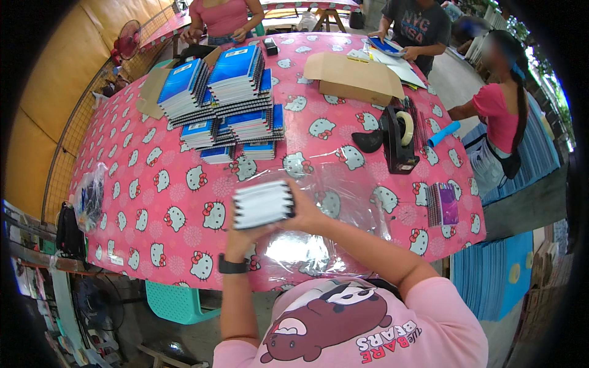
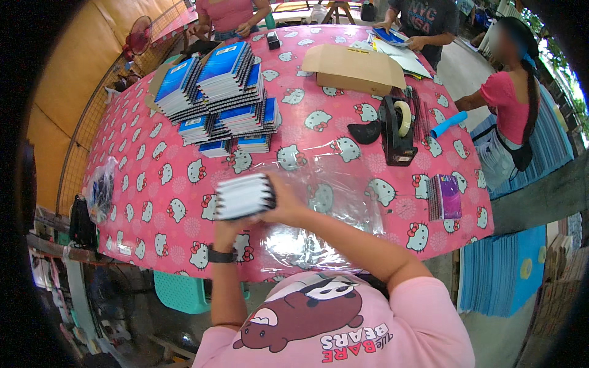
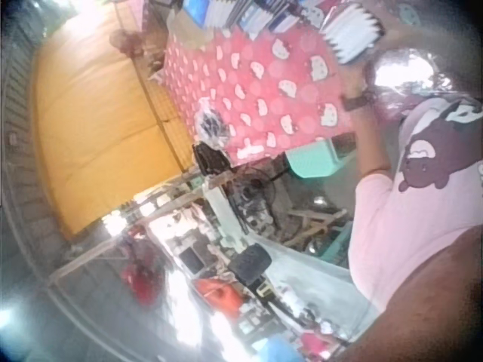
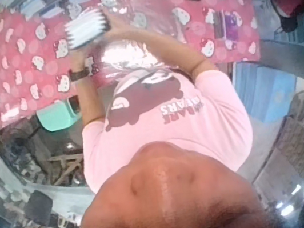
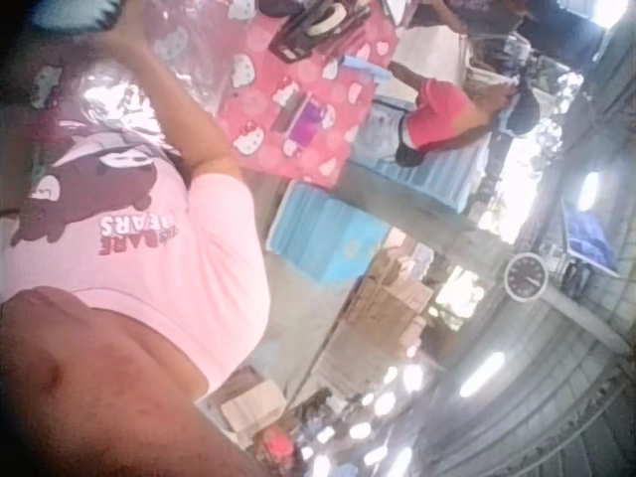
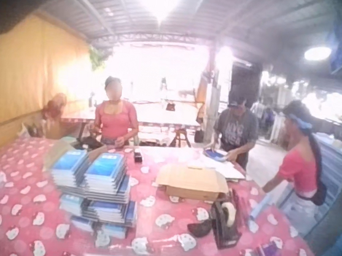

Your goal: The person packages notebooks by placing individual notebooks into plastic sleeves, folding the excess plastic, and securing it with tape.

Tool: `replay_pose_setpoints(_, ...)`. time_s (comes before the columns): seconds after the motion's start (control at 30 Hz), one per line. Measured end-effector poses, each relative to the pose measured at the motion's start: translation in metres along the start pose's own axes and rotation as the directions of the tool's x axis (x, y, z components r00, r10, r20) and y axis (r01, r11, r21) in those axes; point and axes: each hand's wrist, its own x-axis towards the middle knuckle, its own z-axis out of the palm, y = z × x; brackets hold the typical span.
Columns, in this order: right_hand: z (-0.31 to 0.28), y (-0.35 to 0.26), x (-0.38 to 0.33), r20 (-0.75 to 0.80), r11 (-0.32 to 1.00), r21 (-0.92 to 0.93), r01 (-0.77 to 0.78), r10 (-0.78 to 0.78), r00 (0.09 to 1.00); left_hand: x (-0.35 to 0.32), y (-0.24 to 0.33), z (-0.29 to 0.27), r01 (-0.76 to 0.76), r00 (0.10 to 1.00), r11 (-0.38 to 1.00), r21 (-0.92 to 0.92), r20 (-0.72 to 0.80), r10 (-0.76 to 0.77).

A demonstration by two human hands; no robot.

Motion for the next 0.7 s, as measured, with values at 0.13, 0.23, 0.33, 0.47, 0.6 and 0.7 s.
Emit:
replay_pose_setpoints(0.13,-0.045,0.035,-0.046,-0.048,0.995,-0.095,-0.041,0.036,0.998,-0.005,-0.033,0.063,-0.112,0.983,0.988,-0.109,0.132,0.127)
replay_pose_setpoints(0.23,-0.058,0.049,-0.063,0.018,0.997,-0.039,-0.070,0.071,0.997,-0.015,-0.066,0.083,-0.125,0.982,0.960,-0.250,0.105,0.155)
replay_pose_setpoints(0.33,-0.048,0.053,-0.076,0.006,0.955,-0.192,-0.227,0.233,0.973,-0.021,-0.084,0.093,-0.065,0.994,0.958,-0.278,0.065,0.087)
replay_pose_setpoints(0.47,-0.070,0.072,-0.078,0.026,0.952,-0.297,-0.074,0.086,0.996,-0.026,-0.065,0.096,-0.118,0.991,0.978,-0.169,0.034,0.126)
replay_pose_setpoints(0.6,-0.137,0.082,-0.052,0.052,0.783,-0.615,0.099,-0.085,0.995,-0.017,-0.032,0.096,-0.057,0.998,0.930,-0.364,-0.043,0.045)
replay_pose_setpoints(0.7,-0.136,0.093,-0.049,-0.152,0.597,-0.803,-0.012,-0.184,0.971,0.006,-0.034,0.087,0.047,0.998,0.909,-0.415,-0.018,-0.060)
